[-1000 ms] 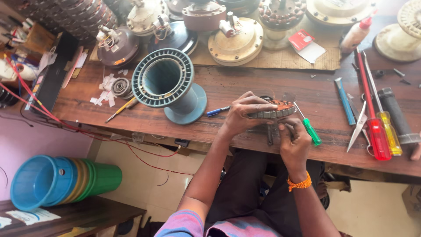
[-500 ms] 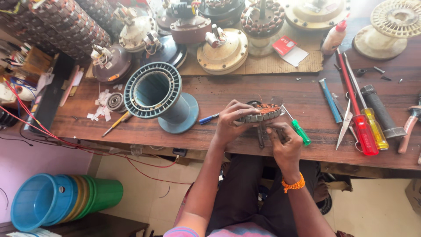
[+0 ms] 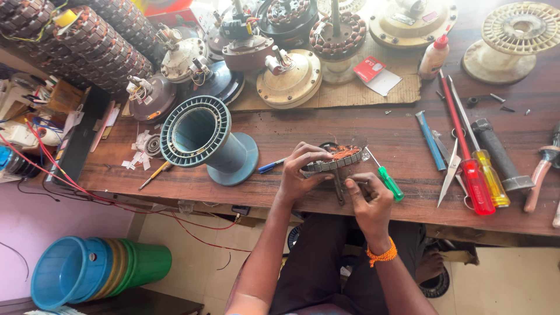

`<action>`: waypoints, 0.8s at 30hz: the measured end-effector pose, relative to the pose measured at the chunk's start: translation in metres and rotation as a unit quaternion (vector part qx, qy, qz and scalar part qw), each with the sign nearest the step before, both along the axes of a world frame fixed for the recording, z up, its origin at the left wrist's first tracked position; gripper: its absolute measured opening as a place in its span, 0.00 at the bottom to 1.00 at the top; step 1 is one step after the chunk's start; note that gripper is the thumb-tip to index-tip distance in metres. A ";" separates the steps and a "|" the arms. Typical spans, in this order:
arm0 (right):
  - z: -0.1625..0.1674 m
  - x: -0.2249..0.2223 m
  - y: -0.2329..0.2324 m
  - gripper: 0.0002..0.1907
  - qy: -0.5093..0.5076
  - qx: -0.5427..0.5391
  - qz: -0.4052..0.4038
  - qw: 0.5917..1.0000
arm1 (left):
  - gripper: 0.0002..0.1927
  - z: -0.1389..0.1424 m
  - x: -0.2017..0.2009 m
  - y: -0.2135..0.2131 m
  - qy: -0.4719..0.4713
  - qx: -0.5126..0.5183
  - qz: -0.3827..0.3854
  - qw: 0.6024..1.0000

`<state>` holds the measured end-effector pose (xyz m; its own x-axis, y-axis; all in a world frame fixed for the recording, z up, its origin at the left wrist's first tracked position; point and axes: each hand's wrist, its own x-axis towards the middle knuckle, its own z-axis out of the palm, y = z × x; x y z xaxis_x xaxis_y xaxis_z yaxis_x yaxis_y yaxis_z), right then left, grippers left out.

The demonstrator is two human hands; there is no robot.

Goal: The person sits at a workbench winding copper wire into the slots of a motor armature, pressing each wire turn into place by hand and occasionally using a small green screwdriver to seat the windings. They rotate the armature to work around its circumference, continuing to fill the slots with wire throughout the clip.

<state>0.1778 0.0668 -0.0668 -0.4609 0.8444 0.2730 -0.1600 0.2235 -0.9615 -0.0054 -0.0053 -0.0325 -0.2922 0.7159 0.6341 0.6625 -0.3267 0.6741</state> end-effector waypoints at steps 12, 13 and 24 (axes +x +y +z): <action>-0.002 -0.001 0.000 0.05 0.011 -0.011 0.030 0.999 | 0.23 0.001 0.001 0.001 -0.007 0.005 0.013 1.000; -0.003 0.000 0.001 0.05 0.010 -0.014 0.031 0.999 | 0.24 0.002 0.002 0.002 -0.001 0.017 0.025 1.000; -0.010 0.004 0.008 0.06 0.001 0.013 0.010 1.000 | 0.22 0.005 0.012 0.004 0.043 0.046 0.035 0.997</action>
<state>0.1816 0.0750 -0.0767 -0.4779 0.8274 0.2951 -0.1669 0.2443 -0.9552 0.0067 -0.0012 -0.0275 -0.2811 0.6332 0.7211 0.7400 -0.3354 0.5831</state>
